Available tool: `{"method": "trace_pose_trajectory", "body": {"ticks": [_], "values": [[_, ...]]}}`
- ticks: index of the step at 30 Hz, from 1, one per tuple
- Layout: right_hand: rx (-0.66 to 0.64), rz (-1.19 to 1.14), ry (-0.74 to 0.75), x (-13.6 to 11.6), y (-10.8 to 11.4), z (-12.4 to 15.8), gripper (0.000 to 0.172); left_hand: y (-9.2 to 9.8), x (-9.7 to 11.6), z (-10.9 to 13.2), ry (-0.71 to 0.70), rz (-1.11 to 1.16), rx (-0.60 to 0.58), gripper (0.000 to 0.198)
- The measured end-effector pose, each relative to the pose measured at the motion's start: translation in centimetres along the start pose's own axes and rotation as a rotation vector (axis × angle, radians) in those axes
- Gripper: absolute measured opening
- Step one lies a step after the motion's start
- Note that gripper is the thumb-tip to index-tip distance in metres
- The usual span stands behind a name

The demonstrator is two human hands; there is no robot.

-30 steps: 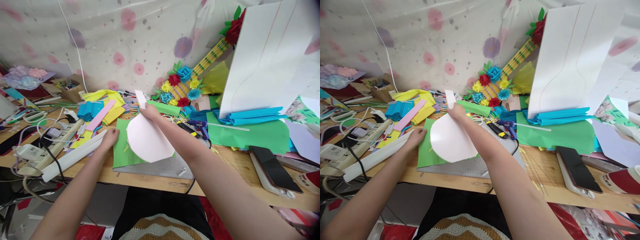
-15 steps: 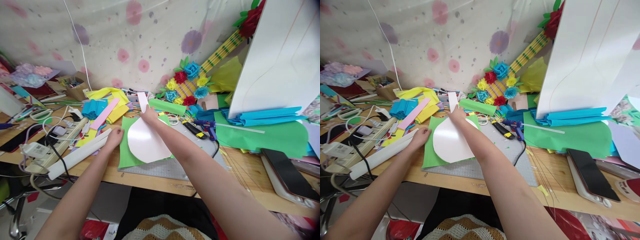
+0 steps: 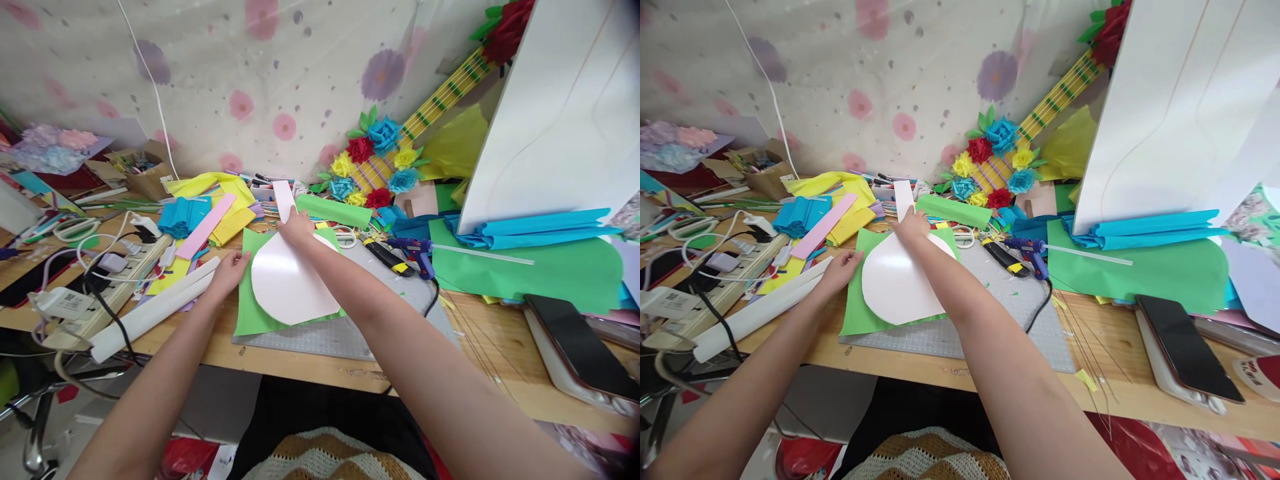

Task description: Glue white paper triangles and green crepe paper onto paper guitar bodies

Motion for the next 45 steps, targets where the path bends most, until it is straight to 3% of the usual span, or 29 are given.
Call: {"method": "trace_pose_trajectory", "body": {"ticks": [3,10,16,20,26,28,31,32,33,35,38,40,45], "values": [[-0.008,0.005,-0.003,0.1,0.1,-0.2,0.074,0.2,-0.5,0.4,0.068,-0.072,-0.034,0.049],[0.011,-0.001,-0.026,0.3,0.4,-0.7,0.075,1.0,-0.9,0.8,0.151,-0.011,0.035,0.053],[0.027,-0.005,-0.095,1.5,0.4,-1.0,0.074,0.0,0.0,1.9,0.078,-0.255,-0.074,0.052],[0.042,-0.014,-0.117,2.3,0.4,-0.9,0.074,-0.2,0.1,2.2,0.033,-0.238,-0.088,0.051],[0.042,-0.028,-0.130,2.5,0.7,-0.6,0.072,0.5,-0.8,2.1,0.090,-0.111,-0.099,0.059],[0.039,-0.033,-0.134,2.6,1.1,-0.6,0.072,1.2,-0.5,2.8,0.055,-0.148,-0.035,0.064],[-0.001,-0.031,-0.129,3.2,1.6,-0.8,0.079,3.3,2.2,5.4,-0.237,-0.260,0.276,0.045],[-0.021,-0.026,-0.125,3.4,1.7,-0.9,0.082,3.4,3.5,6.9,-0.393,-0.284,0.340,0.033],[-0.043,-0.020,-0.121,3.7,1.8,-1.0,0.085,2.8,4.8,8.4,-0.566,-0.293,0.323,0.022],[-0.076,-0.011,-0.106,4.0,1.9,-1.1,0.091,0.2,7.1,11.8,-0.943,-0.299,0.133,0.013],[-0.090,-0.024,-0.070,4.1,1.8,-1.0,0.095,-2.7,8.7,16.4,-1.337,-0.287,-0.121,0.030],[-0.072,-0.055,-0.051,4.0,1.8,-1.0,0.091,-3.7,9.2,17.7,-1.430,-0.287,-0.203,0.042],[0.035,-0.136,-0.102,5.4,3.7,-1.4,0.071,-5.5,9.9,17.2,-1.433,-0.328,-0.329,0.049]]}}
Point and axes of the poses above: each hand's wrist, its own z-axis away from the middle knuckle, its own y-axis out of the back of the hand, x = y × z, the point moved 8 cm from there along -z, towards the middle knuckle, and after that the axes turned 3 degrees about -y, right-handed, at the moved point
